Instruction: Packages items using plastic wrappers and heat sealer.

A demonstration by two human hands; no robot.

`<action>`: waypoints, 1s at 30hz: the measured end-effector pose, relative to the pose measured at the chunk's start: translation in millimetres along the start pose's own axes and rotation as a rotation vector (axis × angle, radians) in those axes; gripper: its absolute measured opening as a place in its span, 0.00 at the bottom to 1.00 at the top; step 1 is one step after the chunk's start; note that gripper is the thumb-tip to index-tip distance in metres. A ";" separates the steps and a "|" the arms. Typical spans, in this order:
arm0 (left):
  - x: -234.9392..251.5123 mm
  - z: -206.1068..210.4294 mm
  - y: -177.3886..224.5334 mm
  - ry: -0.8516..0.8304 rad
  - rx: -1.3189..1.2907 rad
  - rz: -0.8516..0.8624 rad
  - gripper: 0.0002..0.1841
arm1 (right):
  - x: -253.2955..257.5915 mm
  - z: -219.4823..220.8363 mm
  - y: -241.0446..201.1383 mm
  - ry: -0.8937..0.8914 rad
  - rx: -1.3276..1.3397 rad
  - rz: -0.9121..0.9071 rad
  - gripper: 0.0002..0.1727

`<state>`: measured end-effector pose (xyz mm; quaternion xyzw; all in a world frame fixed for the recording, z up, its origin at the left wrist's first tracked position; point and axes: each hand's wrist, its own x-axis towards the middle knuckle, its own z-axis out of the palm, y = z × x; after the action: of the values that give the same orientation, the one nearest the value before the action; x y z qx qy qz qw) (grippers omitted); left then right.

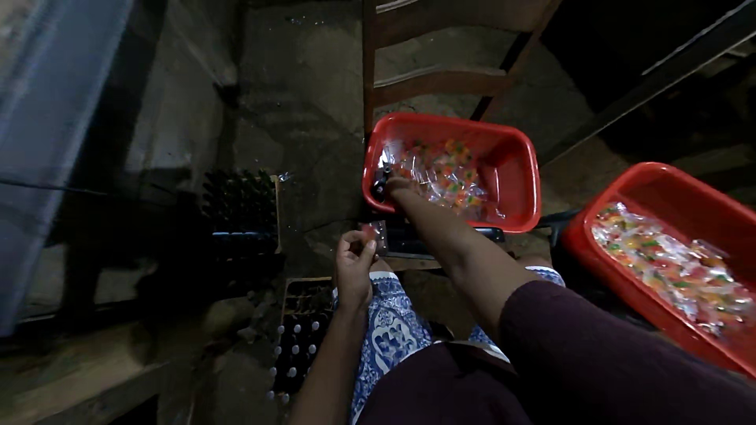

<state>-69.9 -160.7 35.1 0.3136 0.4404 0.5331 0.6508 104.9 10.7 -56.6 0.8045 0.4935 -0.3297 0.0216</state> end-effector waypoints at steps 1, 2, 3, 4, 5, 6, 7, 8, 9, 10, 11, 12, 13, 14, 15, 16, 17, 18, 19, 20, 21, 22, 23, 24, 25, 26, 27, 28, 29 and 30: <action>-0.8 0.9 0.1 -0.001 -0.015 -0.010 0.11 | 0.4 2.2 1.2 0.022 0.003 0.001 0.46; -1.3 2.3 0.8 0.002 -0.024 -0.019 0.12 | 1.1 3.1 0.5 0.029 -0.008 0.010 0.47; -2.0 3.7 1.9 0.002 -0.032 -0.027 0.13 | 1.3 2.5 -1.2 0.026 -0.020 0.021 0.50; -2.3 4.6 2.8 0.000 -0.037 -0.032 0.14 | -2.1 -0.2 -3.6 0.013 -0.025 0.033 0.52; -2.3 4.9 3.3 -0.002 -0.043 -0.032 0.15 | -6.0 -4.0 -6.0 -0.003 -0.018 0.047 0.52; -2.1 5.1 3.7 -0.003 -0.041 -0.026 0.16 | -11.0 -9.6 -7.8 -0.029 0.001 0.054 0.51; -1.7 5.4 4.3 0.000 -0.030 -0.017 0.17 | -14.6 -16.2 -8.3 -0.062 0.033 0.052 0.47; -1.1 6.0 5.9 0.006 -0.011 -0.006 0.17 | -13.4 -21.5 -6.6 -0.088 0.067 0.041 0.44; -0.6 6.8 7.6 0.012 0.020 0.009 0.16 | -11.4 -27.3 -4.4 -0.107 0.110 0.021 0.41; 0.1 9.1 10.3 0.026 0.051 0.020 0.14 | -9.0 -33.2 -2.3 -0.113 0.156 -0.004 0.36; 1.1 12.4 13.8 0.041 0.071 0.026 0.11 | -8.3 -40.7 -0.3 -0.116 0.182 -0.050 0.33; 1.5 16.1 17.4 0.045 0.079 0.032 0.09 | -7.6 -48.4 1.7 -0.120 0.159 -0.108 0.31; 1.7 19.4 20.3 0.040 0.077 0.043 0.08 | -9.8 -56.9 3.9 -0.118 0.081 -0.166 0.30; 1.3 22.8 23.4 0.033 0.081 0.052 0.07 | -17.6 -67.4 5.4 -0.101 -0.030 -0.205 0.29; 0.8 26.8 26.3 0.029 0.093 0.055 0.06 | -30.5 -79.0 6.5 -0.061 -0.157 -0.219 0.29; -0.2 31.4 29.0 0.029 0.100 0.055 0.05 | -44.4 -90.9 7.9 -0.018 -0.268 -0.227 0.29; -2.6 37.2 32.5 0.030 0.096 0.047 0.04 | -59.3 -103.5 9.2 0.018 -0.351 -0.235 0.26; -6.3 44.1 37.0 0.033 0.079 0.029 0.05 | -74.6 -116.2 11.7 0.046 -0.407 -0.241 0.23; -11.1 51.4 41.4 0.030 0.047 0.007 0.06 | -91.4 -129.0 16.0 0.069 -0.443 -0.248 0.21; -16.0 58.3 44.4 0.020 0.005 -0.016 0.08 | -110.2 -141.6 23.7 0.103 -0.453 -0.266 0.20; -20.9 64.4 45.9 0.006 -0.041 -0.034 0.09 | -129.5 -151.6 36.4 0.159 -0.431 -0.299 0.18; -26.0 69.6 46.2 -0.011 -0.087 -0.051 0.10 | -147.7 -156.9 54.2 0.231 -0.378 -0.342 0.18; -30.8 74.4 46.0 -0.029 -0.123 -0.065 0.11 | -166.4 -157.6 75.8 0.311 -0.285 -0.405 0.18; -35.4 79.0 45.7 -0.053 -0.150 -0.075 0.11 | -186.3 -154.3 98.8 0.373 -0.152 -0.477 0.20; -40.2 84.0 45.1 -0.075 -0.167 -0.082 0.11 | -209.6 -147.2 121.6 0.401 0.018 -0.542 0.23; -45.3 89.5 44.1 -0.094 -0.182 -0.087 0.11 | -235.4 -135.2 144.4 0.391 0.231 -0.608 0.27; -50.3 95.2 42.7 -0.114 -0.194 -0.088 0.11 | -264.4 -120.6 165.5 0.310 0.449 -0.649 0.29; -55.3 100.9 41.7 -0.138 -0.197 -0.085 0.11 | -292.1 -102.1 184.1 0.197 0.654 -0.668 0.30; -60.3 106.3 40.5 -0.159 -0.196 -0.074 0.10 | -317.0 -80.6 199.2 0.099 0.835 -0.683 0.33; -65.3 111.7 39.4 -0.184 -0.191 -0.062 0.10 | -338.3 -60.4 211.3 0.017 0.966 -0.709 0.42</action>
<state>12.2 -207.9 131.7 0.2839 0.3354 0.5214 0.7315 206.5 -339.5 115.9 0.5124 0.5263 -0.4972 -0.4617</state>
